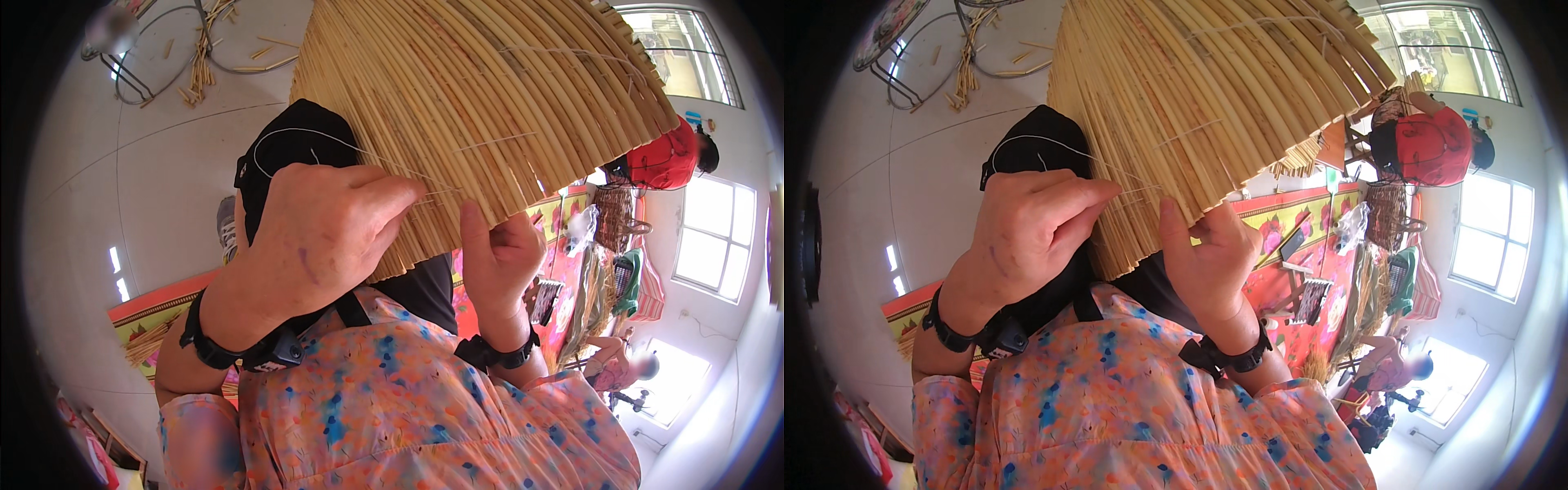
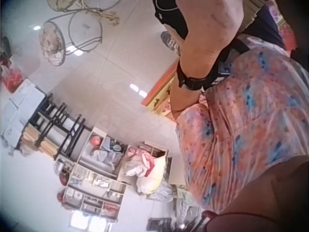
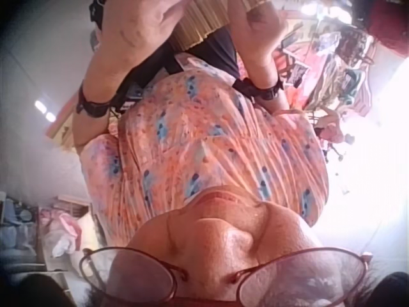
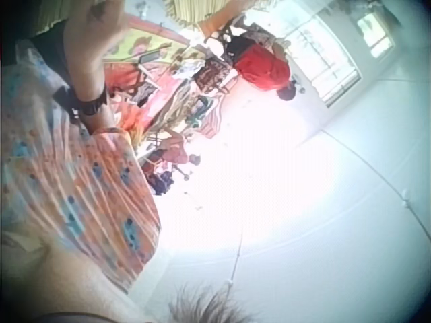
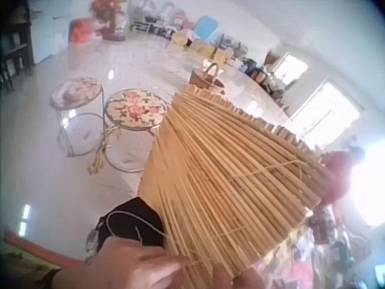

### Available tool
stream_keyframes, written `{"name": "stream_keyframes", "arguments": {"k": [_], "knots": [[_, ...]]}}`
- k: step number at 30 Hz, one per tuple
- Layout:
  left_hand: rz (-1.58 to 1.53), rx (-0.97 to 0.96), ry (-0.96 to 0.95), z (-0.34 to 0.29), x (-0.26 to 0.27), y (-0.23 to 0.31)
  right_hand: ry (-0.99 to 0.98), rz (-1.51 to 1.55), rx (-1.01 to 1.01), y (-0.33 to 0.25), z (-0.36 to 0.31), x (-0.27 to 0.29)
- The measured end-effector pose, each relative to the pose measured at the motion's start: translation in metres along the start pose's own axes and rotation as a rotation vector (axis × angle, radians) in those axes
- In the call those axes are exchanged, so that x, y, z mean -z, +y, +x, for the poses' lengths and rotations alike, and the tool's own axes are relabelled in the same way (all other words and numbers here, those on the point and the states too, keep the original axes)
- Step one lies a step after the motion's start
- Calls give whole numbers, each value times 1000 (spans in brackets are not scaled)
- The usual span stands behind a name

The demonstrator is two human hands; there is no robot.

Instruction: The person weaves a bamboo mat by hand, threading a white string through parallel bamboo strips to bind them together. The person repeatedly pulls the string tight and adjusts the mat's alignment while working on the same piece.

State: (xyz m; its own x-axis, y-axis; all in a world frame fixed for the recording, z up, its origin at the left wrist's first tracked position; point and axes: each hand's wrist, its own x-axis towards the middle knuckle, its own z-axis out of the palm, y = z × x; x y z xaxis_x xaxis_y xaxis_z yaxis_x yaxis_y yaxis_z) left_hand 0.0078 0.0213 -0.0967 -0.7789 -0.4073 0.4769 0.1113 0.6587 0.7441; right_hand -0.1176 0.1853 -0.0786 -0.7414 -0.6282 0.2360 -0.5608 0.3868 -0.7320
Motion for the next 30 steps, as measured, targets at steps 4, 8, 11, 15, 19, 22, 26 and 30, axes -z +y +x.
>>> {"name": "stream_keyframes", "arguments": {"k": [4, 8, 11, 15, 19, 22, 26, 30], "knots": [[12, 2, -14, -1, 1, 1, 9, 9, -2, -1, 0, -1], [9, -3, -9, -2, 1, 0, -2, -37, -9, -4, 0, -1], [32, -12, -31, 1, 5, 4, 2, -32, -5, -6, -1, -1], [75, -15, -44, 6, 11, 7, -18, -15, 17, -10, 1, 0], [99, 15, -99, 11, 19, 9, 28, 31, 206, -2, 2, -11], [116, 79, -137, 7, 29, 15, -3, 44, 246, -18, 5, -15], [111, 184, -123, -1, 32, 19, 34, 229, 399, -8, 6, -26], [154, 205, -132, -4, 38, 23, -2, 445, 423, 9, -2, -37]]}}
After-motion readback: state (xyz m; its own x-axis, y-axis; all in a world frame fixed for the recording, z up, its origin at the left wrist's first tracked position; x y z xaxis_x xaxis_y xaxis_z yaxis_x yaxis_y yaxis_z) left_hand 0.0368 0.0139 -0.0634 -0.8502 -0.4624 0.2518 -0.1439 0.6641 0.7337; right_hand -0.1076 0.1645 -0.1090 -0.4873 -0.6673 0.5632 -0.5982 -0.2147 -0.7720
